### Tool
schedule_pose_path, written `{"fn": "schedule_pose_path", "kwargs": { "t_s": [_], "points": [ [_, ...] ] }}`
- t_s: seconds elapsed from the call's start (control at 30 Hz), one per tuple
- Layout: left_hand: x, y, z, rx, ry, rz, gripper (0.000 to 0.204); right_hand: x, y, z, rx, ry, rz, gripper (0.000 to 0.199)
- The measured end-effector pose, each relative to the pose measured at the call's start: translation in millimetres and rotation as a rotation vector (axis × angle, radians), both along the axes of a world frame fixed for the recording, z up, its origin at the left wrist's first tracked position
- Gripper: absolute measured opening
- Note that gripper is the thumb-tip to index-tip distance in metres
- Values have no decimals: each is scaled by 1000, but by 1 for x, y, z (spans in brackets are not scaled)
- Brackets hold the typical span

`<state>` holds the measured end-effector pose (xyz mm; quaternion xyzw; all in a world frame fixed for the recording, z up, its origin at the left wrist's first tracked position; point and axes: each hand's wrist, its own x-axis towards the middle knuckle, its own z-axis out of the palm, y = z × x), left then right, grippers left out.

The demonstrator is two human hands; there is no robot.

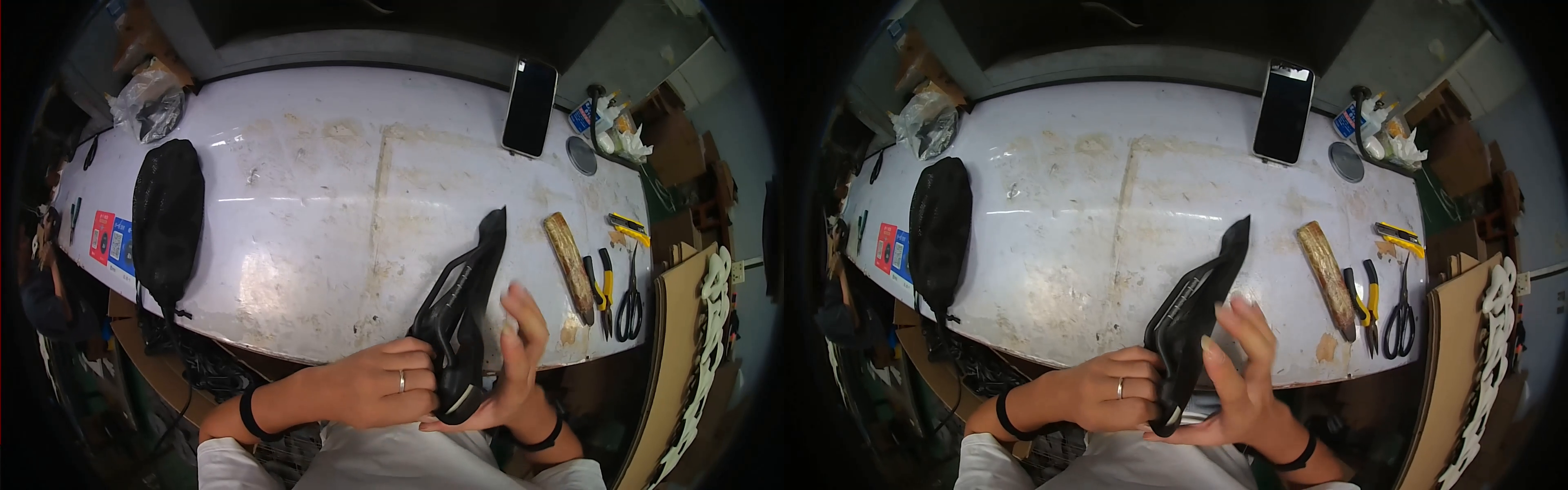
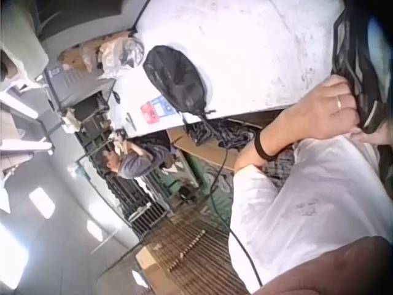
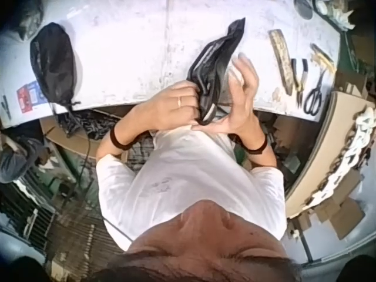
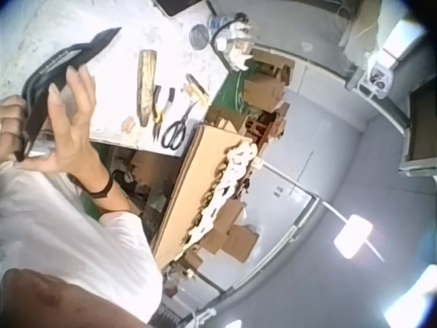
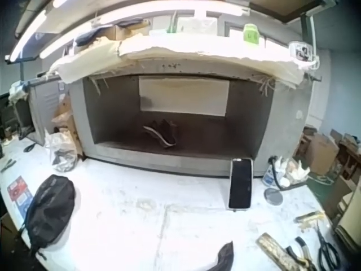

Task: Fitting and securing a synthetic cover onto a bicycle saddle base using pliers and a smoothing tool.

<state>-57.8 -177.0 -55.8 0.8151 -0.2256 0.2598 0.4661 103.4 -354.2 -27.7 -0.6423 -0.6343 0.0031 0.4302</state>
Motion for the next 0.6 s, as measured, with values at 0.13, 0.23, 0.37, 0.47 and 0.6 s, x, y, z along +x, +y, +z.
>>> {"fn": "schedule_pose_path", "kwargs": {
  "t_s": [0.13,0.23,0.37,0.47,0.6],
  "points": [
    [1,4,-6,-307,59,-52,11,16,41,-3,64,159,313,115],
    [-20,3,-10,-604,242,-59,25,9,54,-1,65,165,295,112],
    [-28,3,13,-892,339,53,44,5,66,3,63,177,270,110],
    [-19,16,29,-454,282,123,41,6,72,3,53,160,254,110],
    [-14,18,20,39,-78,367,27,5,75,5,15,191,253,111]
  ]
}}
